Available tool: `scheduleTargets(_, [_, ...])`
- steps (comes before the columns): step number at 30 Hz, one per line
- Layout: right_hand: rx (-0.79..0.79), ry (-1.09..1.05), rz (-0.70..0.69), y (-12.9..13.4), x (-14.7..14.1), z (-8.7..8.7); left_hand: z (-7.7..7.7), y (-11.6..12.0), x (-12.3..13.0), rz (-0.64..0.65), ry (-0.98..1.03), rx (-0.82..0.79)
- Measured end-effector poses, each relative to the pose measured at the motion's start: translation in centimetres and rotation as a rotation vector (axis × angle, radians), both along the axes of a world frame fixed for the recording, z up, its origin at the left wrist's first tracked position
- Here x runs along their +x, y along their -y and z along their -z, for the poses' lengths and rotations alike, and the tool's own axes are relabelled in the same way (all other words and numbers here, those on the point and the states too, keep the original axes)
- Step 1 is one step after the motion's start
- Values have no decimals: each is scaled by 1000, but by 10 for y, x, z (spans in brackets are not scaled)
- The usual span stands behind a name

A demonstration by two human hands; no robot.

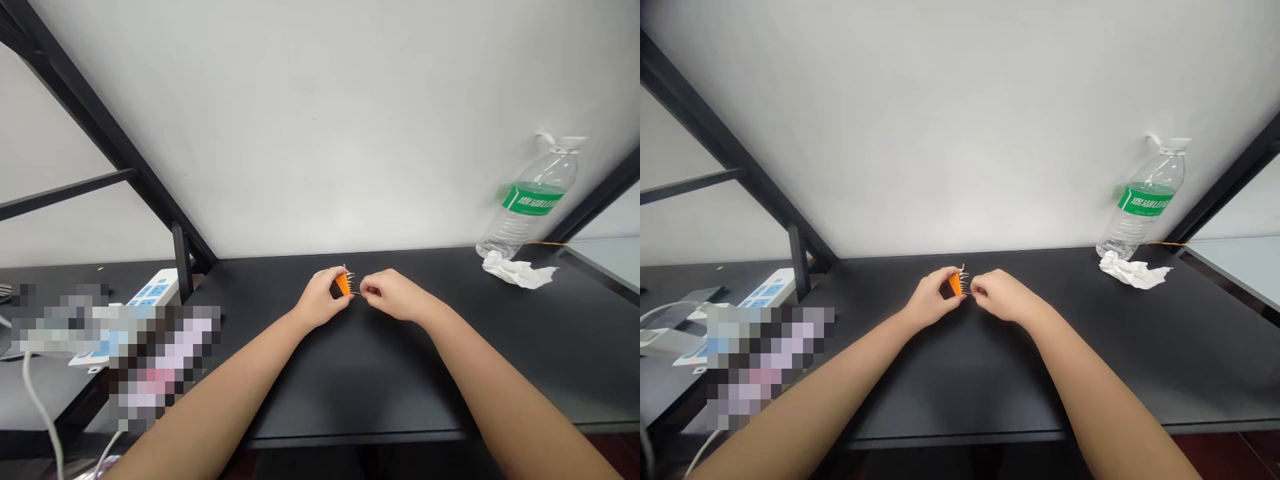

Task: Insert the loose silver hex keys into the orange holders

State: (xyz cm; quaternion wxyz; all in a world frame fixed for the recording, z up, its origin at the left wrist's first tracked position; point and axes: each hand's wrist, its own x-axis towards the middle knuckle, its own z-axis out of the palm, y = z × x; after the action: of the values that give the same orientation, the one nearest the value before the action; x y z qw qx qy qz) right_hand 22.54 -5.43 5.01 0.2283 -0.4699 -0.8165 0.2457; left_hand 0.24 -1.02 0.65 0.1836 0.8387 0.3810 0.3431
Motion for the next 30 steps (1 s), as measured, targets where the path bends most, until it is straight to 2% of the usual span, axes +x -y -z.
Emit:
scheduleTargets(3, [-264, -258, 65, -2, -2, 2, -1, 0, 0, -7, -44, 75])
scheduleTargets(6, [-511, -685, 150, -8, -8, 9, -5, 2, 0, -15, -40, 118])
scheduleTargets(9, [-587, -1033, 183, -11, -16, 18, -8, 5, 1, -39, 28, 114])
scheduleTargets(11, [-606, -1141, 171, -12, -22, 22, -9, 6, 1, -57, 82, 87])
scheduleTargets(14, [-644, -1126, 128, -11, -30, 27, -7, 8, 2, -37, 132, 60])
scheduleTargets(17, [-648, -1015, 156, -12, -32, 31, -6, 10, 4, 11, 128, 47])
scheduleTargets(20, [-570, -866, 219, -14, -31, 34, -7, 12, 5, 29, 108, 38])
scheduleTargets(23, [-437, -720, 221, -16, -28, 36, -9, 12, 4, 31, 69, 52])
scheduleTargets(26, [-385, -728, 187, -18, -27, 40, -9, 10, 4, 18, 13, 64])
scheduleTargets(30, [-441, -767, 126, -20, -30, 45, -8, 6, 5, 66, -106, 70])
